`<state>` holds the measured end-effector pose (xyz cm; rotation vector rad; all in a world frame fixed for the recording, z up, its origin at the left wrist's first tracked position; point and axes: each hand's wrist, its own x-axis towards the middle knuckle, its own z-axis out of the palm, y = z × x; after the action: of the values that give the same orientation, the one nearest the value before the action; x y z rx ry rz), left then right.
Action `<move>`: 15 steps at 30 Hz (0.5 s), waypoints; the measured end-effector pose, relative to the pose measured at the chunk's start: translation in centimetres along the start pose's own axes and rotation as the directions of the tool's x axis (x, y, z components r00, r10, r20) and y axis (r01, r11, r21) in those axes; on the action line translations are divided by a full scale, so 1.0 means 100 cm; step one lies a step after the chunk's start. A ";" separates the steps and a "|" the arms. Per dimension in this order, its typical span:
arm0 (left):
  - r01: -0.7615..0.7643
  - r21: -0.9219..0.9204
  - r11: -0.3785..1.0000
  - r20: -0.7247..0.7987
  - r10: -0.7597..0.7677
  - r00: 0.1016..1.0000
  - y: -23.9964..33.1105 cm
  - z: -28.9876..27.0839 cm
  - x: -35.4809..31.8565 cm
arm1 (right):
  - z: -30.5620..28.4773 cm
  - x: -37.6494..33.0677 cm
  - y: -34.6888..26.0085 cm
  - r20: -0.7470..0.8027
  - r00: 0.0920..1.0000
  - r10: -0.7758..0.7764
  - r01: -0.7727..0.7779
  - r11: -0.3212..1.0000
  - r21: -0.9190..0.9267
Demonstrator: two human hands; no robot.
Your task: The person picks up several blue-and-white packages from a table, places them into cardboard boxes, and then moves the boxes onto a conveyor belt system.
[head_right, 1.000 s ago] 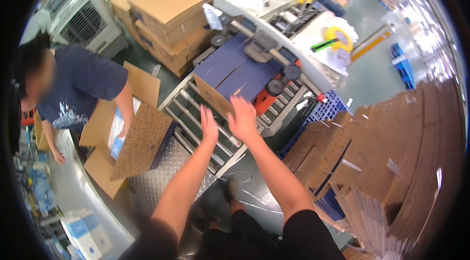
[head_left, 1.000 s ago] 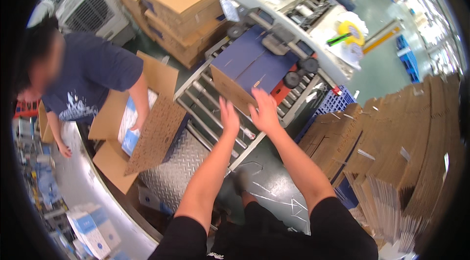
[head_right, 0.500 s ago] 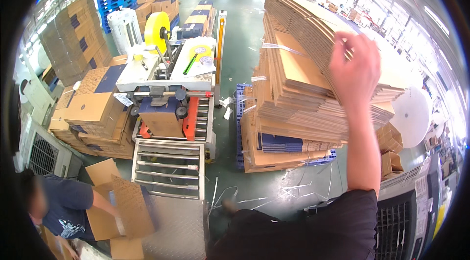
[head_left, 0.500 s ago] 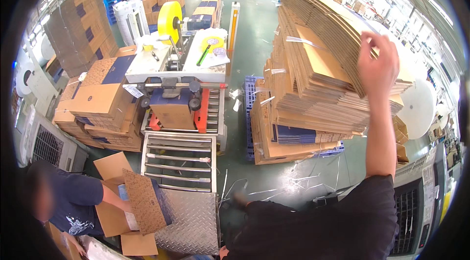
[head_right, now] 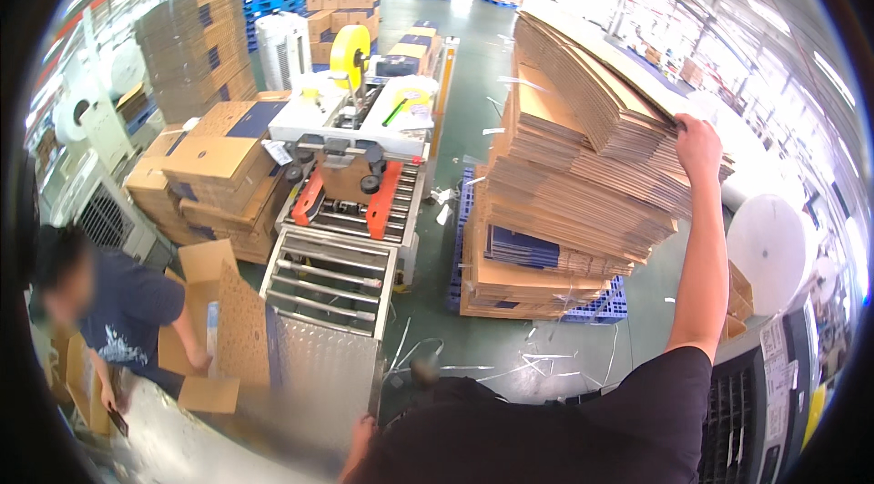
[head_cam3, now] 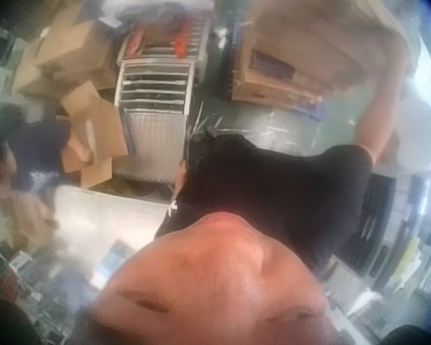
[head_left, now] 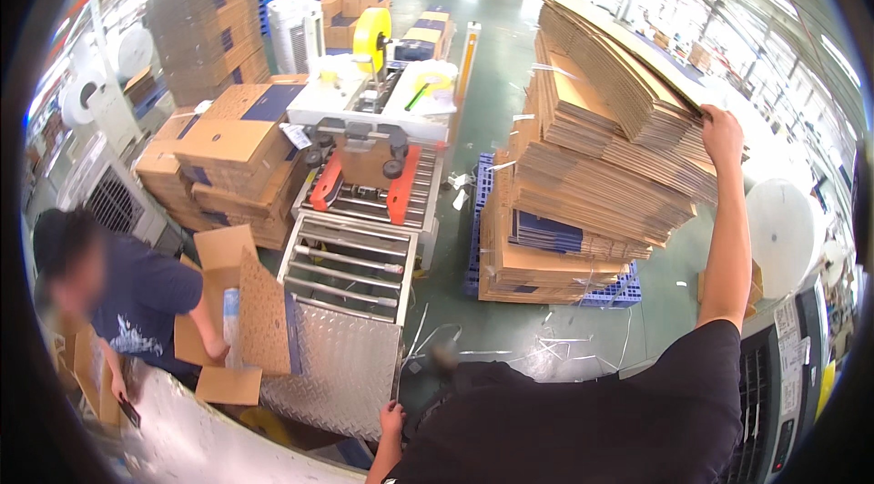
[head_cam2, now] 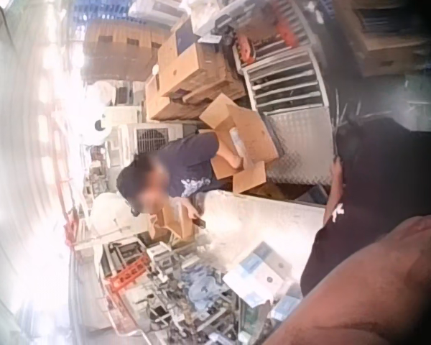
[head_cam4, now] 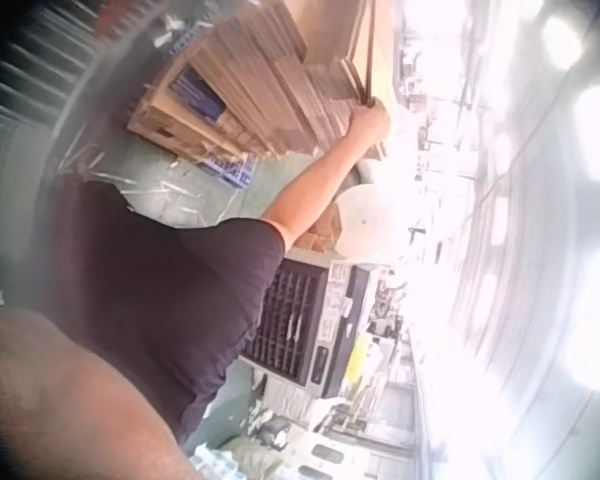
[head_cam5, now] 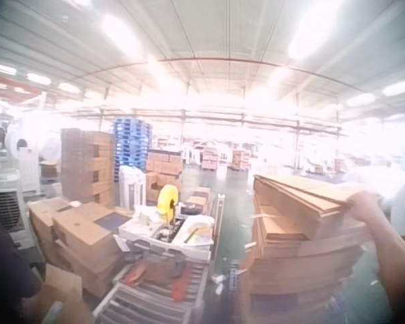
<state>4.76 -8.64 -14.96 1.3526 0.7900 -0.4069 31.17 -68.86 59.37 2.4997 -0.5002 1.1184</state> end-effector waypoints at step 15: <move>-0.873 0.457 0.170 -0.137 0.983 0.120 0.363 0.083 -0.217 | -0.246 -0.116 -0.242 -0.556 0.195 -0.808 0.685 -0.293 0.667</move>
<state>16.72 -13.15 26.17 1.9551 -0.0061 0.9294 19.23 -34.57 61.66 2.5030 2.1411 0.5182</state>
